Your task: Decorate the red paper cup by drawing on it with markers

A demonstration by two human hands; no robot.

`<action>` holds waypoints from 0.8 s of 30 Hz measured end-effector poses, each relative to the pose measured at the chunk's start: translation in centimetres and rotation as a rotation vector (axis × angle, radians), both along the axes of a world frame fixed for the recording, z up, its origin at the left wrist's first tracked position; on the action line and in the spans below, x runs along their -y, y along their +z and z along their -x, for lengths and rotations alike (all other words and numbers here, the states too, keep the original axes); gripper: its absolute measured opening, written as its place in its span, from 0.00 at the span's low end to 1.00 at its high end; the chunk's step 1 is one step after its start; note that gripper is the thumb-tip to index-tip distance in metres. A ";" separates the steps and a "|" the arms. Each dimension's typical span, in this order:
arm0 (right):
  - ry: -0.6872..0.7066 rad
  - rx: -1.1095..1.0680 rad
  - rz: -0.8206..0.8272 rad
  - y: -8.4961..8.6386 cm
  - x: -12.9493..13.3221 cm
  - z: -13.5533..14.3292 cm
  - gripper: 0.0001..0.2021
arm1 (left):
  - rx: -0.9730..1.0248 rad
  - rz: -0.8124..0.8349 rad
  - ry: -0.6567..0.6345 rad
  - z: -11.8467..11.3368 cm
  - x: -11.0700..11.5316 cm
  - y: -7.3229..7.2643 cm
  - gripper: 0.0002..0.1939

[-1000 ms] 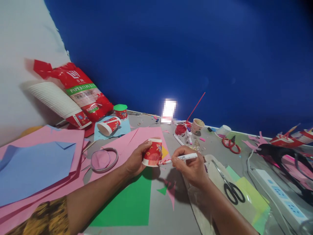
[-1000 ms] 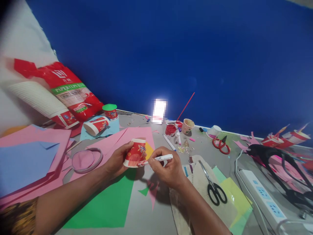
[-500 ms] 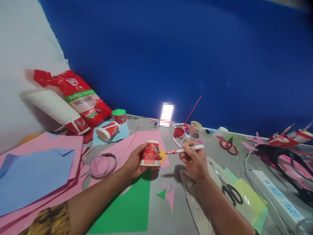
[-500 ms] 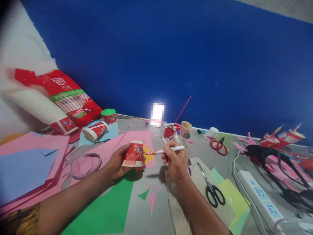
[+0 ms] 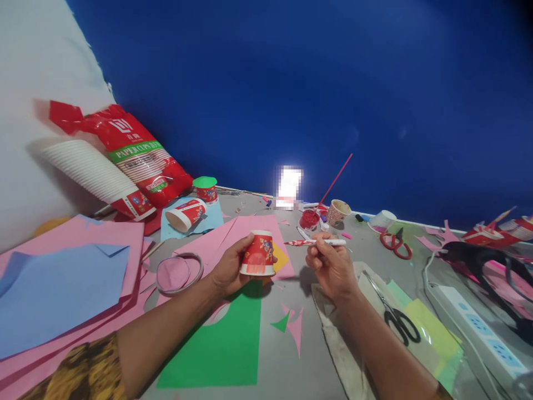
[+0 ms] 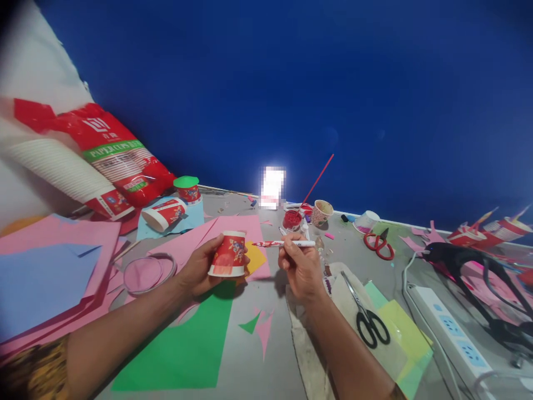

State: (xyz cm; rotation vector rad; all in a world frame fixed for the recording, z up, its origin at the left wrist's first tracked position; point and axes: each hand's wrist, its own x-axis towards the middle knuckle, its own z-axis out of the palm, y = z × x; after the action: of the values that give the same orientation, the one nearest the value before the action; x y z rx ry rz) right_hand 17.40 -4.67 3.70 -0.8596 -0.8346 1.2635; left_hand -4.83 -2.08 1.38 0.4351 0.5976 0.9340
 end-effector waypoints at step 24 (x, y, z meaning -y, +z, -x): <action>0.063 -0.150 0.090 -0.9 -0.5 -0.6 0.20 | -0.002 0.132 0.023 0.2 -0.6 1.0 0.19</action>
State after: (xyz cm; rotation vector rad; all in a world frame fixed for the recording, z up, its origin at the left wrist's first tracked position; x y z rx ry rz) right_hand 17.97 -4.21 2.84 -0.8044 -0.6944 1.4116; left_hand -5.07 -1.47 2.38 0.3114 0.6632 0.9105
